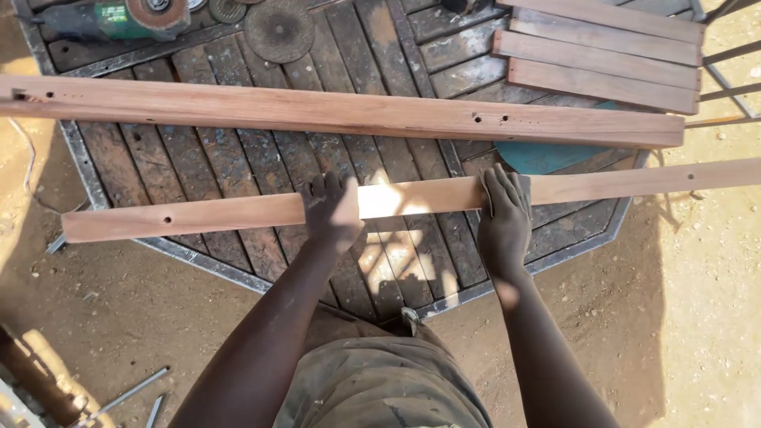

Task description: Sanding a wooden plank manually using sandpaper on a metal workbench

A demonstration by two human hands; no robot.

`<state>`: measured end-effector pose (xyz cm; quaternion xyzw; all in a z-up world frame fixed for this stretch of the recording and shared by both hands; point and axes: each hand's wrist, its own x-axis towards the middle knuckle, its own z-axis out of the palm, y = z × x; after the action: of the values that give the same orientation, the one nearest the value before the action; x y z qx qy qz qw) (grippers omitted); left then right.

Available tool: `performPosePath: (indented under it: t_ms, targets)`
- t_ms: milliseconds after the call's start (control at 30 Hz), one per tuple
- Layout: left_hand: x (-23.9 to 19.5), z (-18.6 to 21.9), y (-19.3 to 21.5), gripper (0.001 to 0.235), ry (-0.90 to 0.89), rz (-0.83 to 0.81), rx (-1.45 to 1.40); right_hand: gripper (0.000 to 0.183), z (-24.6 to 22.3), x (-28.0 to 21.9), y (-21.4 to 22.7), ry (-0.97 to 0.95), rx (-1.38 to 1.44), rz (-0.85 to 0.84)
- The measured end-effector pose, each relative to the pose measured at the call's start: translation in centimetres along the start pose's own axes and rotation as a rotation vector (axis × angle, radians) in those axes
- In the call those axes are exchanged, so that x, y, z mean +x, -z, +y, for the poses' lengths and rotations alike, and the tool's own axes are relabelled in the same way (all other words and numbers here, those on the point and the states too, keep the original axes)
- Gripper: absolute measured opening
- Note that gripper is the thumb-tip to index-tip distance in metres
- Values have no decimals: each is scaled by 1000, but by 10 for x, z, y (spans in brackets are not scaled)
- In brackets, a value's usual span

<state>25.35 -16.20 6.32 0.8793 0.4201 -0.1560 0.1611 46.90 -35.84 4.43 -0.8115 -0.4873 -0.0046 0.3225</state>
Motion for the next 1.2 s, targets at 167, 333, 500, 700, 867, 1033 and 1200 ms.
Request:
performPosePath:
  t_ms: [167, 333, 500, 700, 867, 1033, 1200]
  targets:
    - [1, 2, -17, 39, -107, 306, -35, 50, -67, -15, -16, 10, -254, -140]
    - [6, -2, -19, 52, -76, 240, -30, 49, -18, -8, -8, -56, -360, -96]
    - [16, 2, -26, 72, -111, 143, -61, 50, -53, -9, 7, 38, -323, -202]
    - [19, -8, -41, 63, -123, 263, -27, 56, -54, 0, 5, -137, -365, -97]
    - [21, -6, -42, 75, -93, 171, -46, 45, 7, -9, 6, -342, -317, -31]
    - [13, -1, -23, 65, -99, 105, -42, 41, -44, -16, 2, -100, -342, -104]
    - [17, -10, -33, 66, -104, 95, -30, 36, 2, -12, 14, -138, -171, -7]
